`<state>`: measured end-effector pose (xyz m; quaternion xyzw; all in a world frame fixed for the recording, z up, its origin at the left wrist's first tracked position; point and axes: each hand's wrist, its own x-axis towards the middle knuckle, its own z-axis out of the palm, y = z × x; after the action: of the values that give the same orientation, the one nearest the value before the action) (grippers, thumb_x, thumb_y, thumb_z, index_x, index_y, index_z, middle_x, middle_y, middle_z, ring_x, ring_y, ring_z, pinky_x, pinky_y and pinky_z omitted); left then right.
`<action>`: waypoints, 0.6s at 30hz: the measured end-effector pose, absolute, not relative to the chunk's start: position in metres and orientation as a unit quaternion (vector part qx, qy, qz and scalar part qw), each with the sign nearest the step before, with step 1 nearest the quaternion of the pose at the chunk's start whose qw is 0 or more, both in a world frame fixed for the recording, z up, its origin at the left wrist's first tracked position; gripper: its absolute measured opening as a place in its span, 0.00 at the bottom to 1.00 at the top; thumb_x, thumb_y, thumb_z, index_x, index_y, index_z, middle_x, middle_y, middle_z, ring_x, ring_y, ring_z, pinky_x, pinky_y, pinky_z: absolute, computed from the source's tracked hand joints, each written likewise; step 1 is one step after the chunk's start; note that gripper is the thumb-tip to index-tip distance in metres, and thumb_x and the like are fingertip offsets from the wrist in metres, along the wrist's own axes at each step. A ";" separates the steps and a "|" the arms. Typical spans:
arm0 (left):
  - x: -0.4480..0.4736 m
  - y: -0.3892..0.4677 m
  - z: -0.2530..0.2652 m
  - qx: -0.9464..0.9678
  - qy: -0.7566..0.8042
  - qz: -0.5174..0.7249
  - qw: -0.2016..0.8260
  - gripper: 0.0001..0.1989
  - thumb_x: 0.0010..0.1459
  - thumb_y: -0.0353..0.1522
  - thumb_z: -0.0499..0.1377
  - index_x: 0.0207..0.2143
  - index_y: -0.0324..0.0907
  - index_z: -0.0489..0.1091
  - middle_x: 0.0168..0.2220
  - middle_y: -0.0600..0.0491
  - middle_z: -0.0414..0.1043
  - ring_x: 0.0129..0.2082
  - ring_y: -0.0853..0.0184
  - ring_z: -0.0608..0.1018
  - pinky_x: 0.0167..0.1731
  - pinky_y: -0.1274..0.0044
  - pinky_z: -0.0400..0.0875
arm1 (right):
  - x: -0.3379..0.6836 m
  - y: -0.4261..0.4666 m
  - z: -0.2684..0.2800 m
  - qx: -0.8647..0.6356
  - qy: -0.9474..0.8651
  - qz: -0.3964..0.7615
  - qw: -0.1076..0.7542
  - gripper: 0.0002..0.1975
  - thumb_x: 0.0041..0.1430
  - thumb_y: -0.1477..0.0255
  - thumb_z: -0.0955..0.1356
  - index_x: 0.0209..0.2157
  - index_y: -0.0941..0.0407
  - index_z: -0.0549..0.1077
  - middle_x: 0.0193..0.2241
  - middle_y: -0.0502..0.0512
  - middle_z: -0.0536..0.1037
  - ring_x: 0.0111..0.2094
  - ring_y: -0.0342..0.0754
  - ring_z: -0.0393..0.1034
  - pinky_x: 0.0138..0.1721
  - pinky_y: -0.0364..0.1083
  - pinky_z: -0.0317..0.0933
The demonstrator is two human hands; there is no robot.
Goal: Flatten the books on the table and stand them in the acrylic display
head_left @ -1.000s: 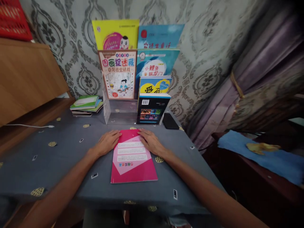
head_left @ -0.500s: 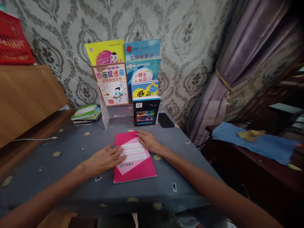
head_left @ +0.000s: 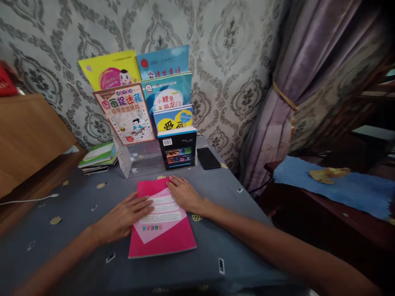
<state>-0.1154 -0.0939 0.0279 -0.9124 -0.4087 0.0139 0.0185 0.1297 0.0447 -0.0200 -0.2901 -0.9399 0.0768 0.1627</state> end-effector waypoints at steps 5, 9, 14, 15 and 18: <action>-0.114 -0.060 0.027 -0.860 -0.479 -0.154 -0.085 0.17 0.64 0.35 0.56 0.54 0.48 0.74 0.53 0.46 0.78 0.54 0.58 0.78 0.63 0.60 0.62 | 0.134 0.049 -0.021 -0.281 -0.936 0.104 0.185 0.18 0.68 0.76 0.61 0.55 0.60 0.73 0.61 0.69 0.71 0.65 0.58 0.62 0.64 0.60 0.57; -0.097 -0.037 0.036 -0.788 -0.533 -0.260 -0.165 0.15 0.58 0.43 0.60 0.38 0.43 0.78 0.37 0.47 0.82 0.39 0.59 0.82 0.44 0.70 0.74 | 0.139 0.052 -0.023 -0.260 -0.934 0.129 0.208 0.16 0.68 0.73 0.62 0.52 0.59 0.76 0.59 0.66 0.73 0.63 0.57 0.64 0.62 0.58 0.58; -0.082 -0.021 0.035 -0.676 -0.586 -0.379 -0.237 0.15 0.48 0.43 0.65 0.33 0.41 0.78 0.26 0.52 0.78 0.26 0.64 0.77 0.29 0.76 0.71 | 0.143 0.064 -0.028 -0.241 -0.911 0.218 0.254 0.14 0.67 0.71 0.63 0.45 0.57 0.80 0.51 0.61 0.81 0.60 0.55 0.69 0.62 0.56 0.60; -0.081 -0.020 0.033 -0.660 -0.589 -0.406 -0.229 0.14 0.47 0.42 0.65 0.31 0.41 0.77 0.26 0.52 0.78 0.26 0.65 0.76 0.30 0.76 0.71 | 0.144 0.066 -0.028 -0.231 -0.907 0.242 0.256 0.15 0.68 0.71 0.62 0.43 0.56 0.80 0.48 0.59 0.82 0.59 0.54 0.70 0.62 0.55 0.61; -0.082 -0.018 0.027 -0.626 -0.590 -0.466 -0.206 0.12 0.45 0.41 0.64 0.26 0.41 0.76 0.27 0.51 0.78 0.28 0.63 0.76 0.35 0.73 0.73 | 0.149 0.070 -0.023 -0.203 -0.889 0.316 0.263 0.20 0.71 0.69 0.58 0.37 0.54 0.81 0.42 0.56 0.84 0.55 0.52 0.72 0.59 0.52 0.63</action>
<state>-0.0821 -0.0178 0.0273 -0.6263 -0.5898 -0.4662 -0.2064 0.1492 0.0703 -0.0229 -0.2029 -0.8887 0.3160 0.2632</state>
